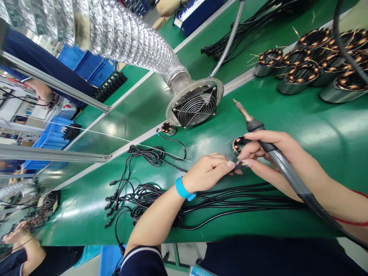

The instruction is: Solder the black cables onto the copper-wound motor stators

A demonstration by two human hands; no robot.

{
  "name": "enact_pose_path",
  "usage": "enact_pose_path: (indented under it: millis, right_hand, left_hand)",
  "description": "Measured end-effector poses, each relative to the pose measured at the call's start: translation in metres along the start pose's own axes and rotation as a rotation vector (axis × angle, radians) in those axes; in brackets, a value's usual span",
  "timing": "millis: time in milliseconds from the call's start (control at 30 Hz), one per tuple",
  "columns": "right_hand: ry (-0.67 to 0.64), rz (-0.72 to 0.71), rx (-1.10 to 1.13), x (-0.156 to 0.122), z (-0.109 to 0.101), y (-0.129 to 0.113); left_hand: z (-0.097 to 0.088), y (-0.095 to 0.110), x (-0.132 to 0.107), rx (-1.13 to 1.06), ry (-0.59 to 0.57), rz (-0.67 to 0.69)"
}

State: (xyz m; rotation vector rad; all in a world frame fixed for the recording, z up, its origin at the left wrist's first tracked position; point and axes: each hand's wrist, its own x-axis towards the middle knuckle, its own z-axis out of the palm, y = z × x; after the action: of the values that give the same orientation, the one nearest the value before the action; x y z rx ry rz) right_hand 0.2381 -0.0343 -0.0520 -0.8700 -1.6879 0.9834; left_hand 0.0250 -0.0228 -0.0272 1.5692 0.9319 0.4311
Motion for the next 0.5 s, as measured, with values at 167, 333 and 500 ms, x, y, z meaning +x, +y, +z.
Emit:
enact_pose_path:
  millis: [167,333,500]
  right_hand:
    - [0.025,-0.095,-0.063,-0.001,0.004,0.005]
    - [0.012,0.006,-0.222,-0.002,-0.005,0.009]
    - [0.125,0.079,-0.490,-0.013,-0.026,0.000]
  left_hand:
    - [0.005,0.000,0.003,-0.379,-0.036,-0.187]
    - [0.008,-0.002,0.012,-0.418,0.211,-0.163]
    - [0.004,-0.014,0.024,-0.362,0.412,-0.181]
